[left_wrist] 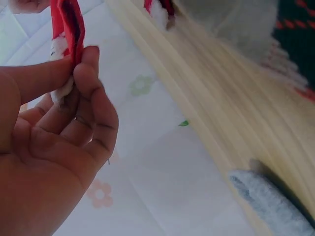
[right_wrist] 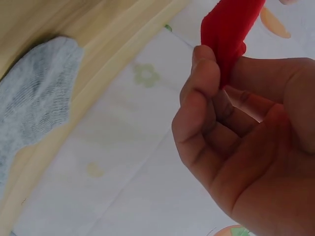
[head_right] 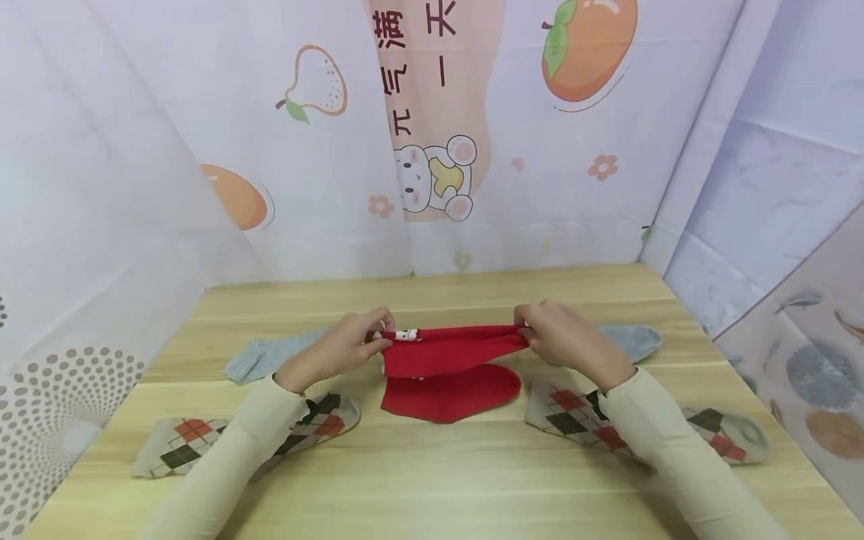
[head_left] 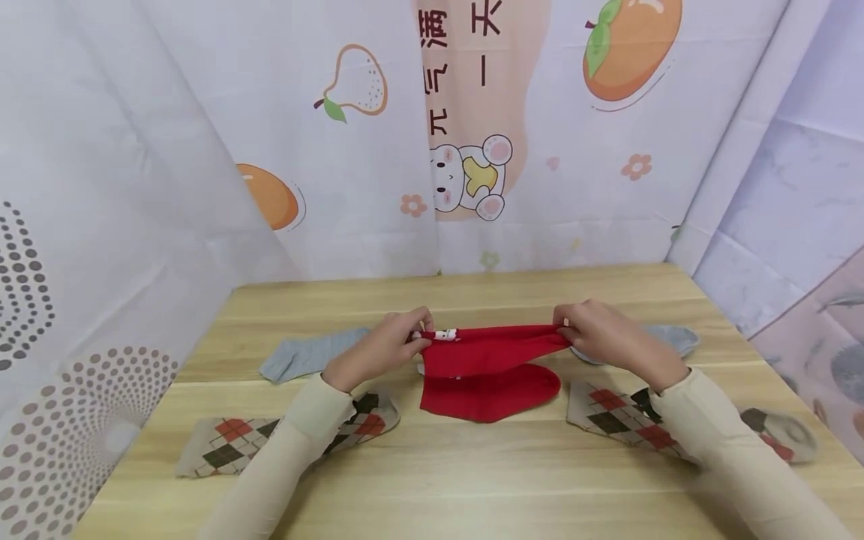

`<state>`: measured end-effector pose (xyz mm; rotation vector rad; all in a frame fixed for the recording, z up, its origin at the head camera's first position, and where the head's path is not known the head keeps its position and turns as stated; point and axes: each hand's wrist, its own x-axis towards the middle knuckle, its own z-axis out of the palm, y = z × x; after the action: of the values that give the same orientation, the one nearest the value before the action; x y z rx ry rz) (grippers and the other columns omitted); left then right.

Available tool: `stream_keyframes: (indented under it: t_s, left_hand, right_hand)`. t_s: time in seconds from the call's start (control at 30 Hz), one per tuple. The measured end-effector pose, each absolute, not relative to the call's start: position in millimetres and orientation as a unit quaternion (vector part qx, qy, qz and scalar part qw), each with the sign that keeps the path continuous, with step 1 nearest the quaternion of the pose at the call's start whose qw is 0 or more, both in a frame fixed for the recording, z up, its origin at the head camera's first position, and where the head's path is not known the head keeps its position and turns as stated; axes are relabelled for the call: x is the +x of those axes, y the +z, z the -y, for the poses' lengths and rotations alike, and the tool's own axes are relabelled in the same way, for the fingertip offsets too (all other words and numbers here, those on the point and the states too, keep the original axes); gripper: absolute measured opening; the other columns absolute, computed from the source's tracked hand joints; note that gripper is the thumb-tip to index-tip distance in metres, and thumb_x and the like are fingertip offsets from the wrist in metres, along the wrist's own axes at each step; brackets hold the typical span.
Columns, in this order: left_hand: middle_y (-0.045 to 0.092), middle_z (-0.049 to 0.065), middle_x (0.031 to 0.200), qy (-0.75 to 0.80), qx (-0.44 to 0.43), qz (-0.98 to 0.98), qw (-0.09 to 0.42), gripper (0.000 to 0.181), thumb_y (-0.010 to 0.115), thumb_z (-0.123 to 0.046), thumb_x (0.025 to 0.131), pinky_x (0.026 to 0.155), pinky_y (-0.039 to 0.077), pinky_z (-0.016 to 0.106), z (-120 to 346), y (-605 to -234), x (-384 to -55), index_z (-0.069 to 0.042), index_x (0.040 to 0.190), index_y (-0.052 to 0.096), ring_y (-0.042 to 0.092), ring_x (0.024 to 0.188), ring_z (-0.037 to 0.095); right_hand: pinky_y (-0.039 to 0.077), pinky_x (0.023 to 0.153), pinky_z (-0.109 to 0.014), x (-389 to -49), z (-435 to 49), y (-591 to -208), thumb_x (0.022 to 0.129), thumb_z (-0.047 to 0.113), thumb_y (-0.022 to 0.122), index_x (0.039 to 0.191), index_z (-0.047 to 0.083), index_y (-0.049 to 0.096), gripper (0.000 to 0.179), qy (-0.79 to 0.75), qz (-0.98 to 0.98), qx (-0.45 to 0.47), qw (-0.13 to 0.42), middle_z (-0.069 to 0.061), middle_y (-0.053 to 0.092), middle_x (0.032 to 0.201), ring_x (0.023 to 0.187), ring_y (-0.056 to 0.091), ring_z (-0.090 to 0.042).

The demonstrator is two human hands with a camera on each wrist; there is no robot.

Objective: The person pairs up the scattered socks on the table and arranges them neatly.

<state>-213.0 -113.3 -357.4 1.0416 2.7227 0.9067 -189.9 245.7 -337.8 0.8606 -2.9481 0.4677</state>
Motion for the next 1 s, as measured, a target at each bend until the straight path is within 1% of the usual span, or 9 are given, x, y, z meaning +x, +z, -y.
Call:
stream_keyframes:
  t_s: [0.07,0.17,0.3,0.37,0.47,0.57,0.77,0.83,1.0]
  left_hand:
    - [0.063,-0.002,0.082,0.291,0.344,-0.892,0.043,0.015,0.067,-0.005,0.094,0.061,0.05,0.023,113,-355,-212,-0.012,0.1,0.056,0.055,0.069,0.01]
    - [0.062,-0.002,0.08,0.282,0.349,-0.892,0.051,0.018,0.067,-0.006,0.094,0.06,0.05,0.024,114,-350,-212,-0.011,0.107,0.055,0.055,0.068,0.012]
    - [0.063,-0.002,0.079,0.276,0.348,-0.893,0.072,0.023,0.067,-0.006,0.094,0.061,0.05,0.026,118,-344,-211,-0.01,0.114,0.055,0.057,0.067,0.012]
    - [0.063,-0.003,0.082,0.272,0.346,-0.894,0.08,0.021,0.067,-0.006,0.094,0.062,0.051,0.026,119,-342,-210,-0.01,0.113,0.058,0.057,0.069,0.012]
    - [0.064,-0.003,0.085,0.265,0.346,-0.895,0.092,0.014,0.068,-0.008,0.094,0.065,0.052,0.025,119,-342,-210,-0.008,0.107,0.064,0.058,0.072,0.012]
    - [0.064,-0.003,0.086,0.255,0.348,-0.896,0.105,0.01,0.068,-0.008,0.094,0.066,0.052,0.025,118,-343,-210,-0.007,0.104,0.066,0.058,0.073,0.012]
    - [0.066,-0.002,0.09,0.239,0.349,-0.897,0.128,0.008,0.068,-0.009,0.095,0.069,0.051,0.025,114,-347,-208,-0.008,0.103,0.066,0.057,0.077,0.012]
    - [0.066,-0.001,0.092,0.236,0.347,-0.898,0.134,0.008,0.068,-0.009,0.095,0.07,0.051,0.026,114,-348,-206,-0.008,0.102,0.066,0.058,0.077,0.013]
    - [0.066,-0.003,0.092,0.229,0.323,-0.908,0.141,0.009,0.068,-0.009,0.094,0.07,0.052,0.026,114,-351,-205,-0.01,0.103,0.066,0.058,0.078,0.013]
  right_hand:
    - [0.045,0.056,-0.029,-187,-246,-337,0.09,-0.001,0.064,0.092,0.005,0.069,0.008,0.155,0.949,0.274,0.01,0.003,0.064,0.073,0.058,0.05,-0.009]
    - [0.043,0.054,-0.028,-184,-245,-337,0.09,-0.001,0.064,0.091,0.006,0.068,0.009,0.159,0.949,0.272,0.005,0.003,0.063,0.072,0.055,0.048,-0.008]
    - [0.043,0.055,-0.027,-182,-244,-336,0.09,0.0,0.065,0.092,0.007,0.069,0.008,0.158,0.946,0.282,0.003,0.003,0.064,0.075,0.058,0.048,-0.008]
    - [0.044,0.057,-0.027,-181,-243,-335,0.091,0.001,0.066,0.092,0.007,0.069,0.007,0.157,0.945,0.287,-0.002,0.004,0.064,0.076,0.059,0.049,-0.008]
    - [0.045,0.058,-0.027,-179,-241,-333,0.09,0.001,0.066,0.091,0.007,0.069,0.007,0.158,0.943,0.291,-0.017,0.005,0.063,0.074,0.06,0.049,-0.008]
    - [0.044,0.058,-0.028,-176,-241,-331,0.09,0.001,0.066,0.088,0.01,0.069,0.009,0.153,0.942,0.295,-0.033,0.007,0.06,0.071,0.06,0.049,-0.008]
    - [0.044,0.059,-0.027,-172,-237,-329,0.086,-0.006,0.063,0.081,0.014,0.066,0.02,0.131,0.938,0.311,-0.075,0.009,0.058,0.07,0.062,0.049,-0.009]
    - [0.043,0.058,-0.027,-172,-235,-329,0.086,-0.006,0.061,0.08,0.014,0.065,0.021,0.128,0.936,0.315,-0.09,0.008,0.057,0.069,0.061,0.048,-0.01]
    - [0.042,0.057,-0.026,-173,-229,-331,0.087,-0.006,0.062,0.079,0.015,0.063,0.022,0.116,0.933,0.324,-0.103,0.008,0.055,0.069,0.062,0.047,-0.01]
